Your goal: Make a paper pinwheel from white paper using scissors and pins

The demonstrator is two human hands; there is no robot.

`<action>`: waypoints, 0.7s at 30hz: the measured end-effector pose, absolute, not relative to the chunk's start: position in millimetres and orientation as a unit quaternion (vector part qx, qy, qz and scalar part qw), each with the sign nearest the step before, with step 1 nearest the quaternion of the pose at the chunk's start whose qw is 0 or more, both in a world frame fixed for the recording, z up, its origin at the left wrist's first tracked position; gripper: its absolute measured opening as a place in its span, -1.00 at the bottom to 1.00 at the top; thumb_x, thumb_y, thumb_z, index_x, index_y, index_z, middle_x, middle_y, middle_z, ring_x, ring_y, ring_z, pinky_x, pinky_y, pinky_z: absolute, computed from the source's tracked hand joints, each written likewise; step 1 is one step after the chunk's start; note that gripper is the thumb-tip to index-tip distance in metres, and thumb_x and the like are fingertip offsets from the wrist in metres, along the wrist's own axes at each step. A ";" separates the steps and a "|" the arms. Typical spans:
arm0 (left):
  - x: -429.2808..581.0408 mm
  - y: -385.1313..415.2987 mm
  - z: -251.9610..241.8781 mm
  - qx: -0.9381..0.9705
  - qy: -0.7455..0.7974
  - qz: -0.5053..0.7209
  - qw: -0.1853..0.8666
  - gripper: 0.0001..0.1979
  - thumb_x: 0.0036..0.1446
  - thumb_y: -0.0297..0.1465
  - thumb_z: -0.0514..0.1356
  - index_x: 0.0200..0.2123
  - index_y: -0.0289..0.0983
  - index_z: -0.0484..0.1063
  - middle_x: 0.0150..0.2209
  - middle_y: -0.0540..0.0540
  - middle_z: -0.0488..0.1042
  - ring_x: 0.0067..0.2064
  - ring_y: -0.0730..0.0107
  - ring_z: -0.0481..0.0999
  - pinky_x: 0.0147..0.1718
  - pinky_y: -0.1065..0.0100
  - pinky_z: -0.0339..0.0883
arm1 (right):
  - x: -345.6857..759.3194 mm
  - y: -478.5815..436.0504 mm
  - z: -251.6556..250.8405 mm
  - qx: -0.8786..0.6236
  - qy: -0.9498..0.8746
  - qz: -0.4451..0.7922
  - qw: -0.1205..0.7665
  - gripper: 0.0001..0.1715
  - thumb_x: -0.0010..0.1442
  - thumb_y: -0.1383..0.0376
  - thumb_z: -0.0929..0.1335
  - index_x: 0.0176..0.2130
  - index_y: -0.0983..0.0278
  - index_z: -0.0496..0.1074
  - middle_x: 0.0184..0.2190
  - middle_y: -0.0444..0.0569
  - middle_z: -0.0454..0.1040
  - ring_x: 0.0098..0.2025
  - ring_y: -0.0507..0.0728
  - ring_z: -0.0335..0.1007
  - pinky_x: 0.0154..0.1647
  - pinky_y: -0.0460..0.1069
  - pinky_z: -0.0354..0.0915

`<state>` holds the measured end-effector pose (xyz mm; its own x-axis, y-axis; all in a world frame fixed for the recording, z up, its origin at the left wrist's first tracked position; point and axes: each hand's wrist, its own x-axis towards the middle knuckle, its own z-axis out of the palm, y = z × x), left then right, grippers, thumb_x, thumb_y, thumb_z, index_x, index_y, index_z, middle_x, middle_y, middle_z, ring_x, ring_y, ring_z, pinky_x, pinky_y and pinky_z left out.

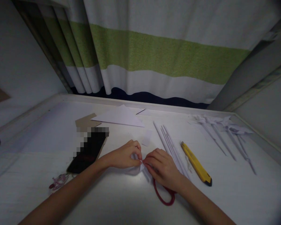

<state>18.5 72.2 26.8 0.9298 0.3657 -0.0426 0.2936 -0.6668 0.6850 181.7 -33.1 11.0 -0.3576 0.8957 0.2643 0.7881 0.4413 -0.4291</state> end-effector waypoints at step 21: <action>24.3 59.5 22.4 0.921 0.200 0.061 0.328 -0.97 -0.15 -0.48 0.17 -0.54 -0.30 0.42 -0.36 -0.05 0.30 -0.24 0.33 0.25 -0.20 0.34 0.12 | 168.8 -34.5 -2.8 -0.553 -0.788 0.112 0.244 -0.89 0.07 0.41 0.22 -0.36 0.32 0.32 -0.43 -0.01 0.37 -0.34 0.13 0.21 -0.32 0.01 0.15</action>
<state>24.3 59.5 22.4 0.9126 0.4084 -0.0178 0.3277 -0.7048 0.6292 168.8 -34.5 -2.8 -0.2685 0.9272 0.2611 0.8177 0.3627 -0.4469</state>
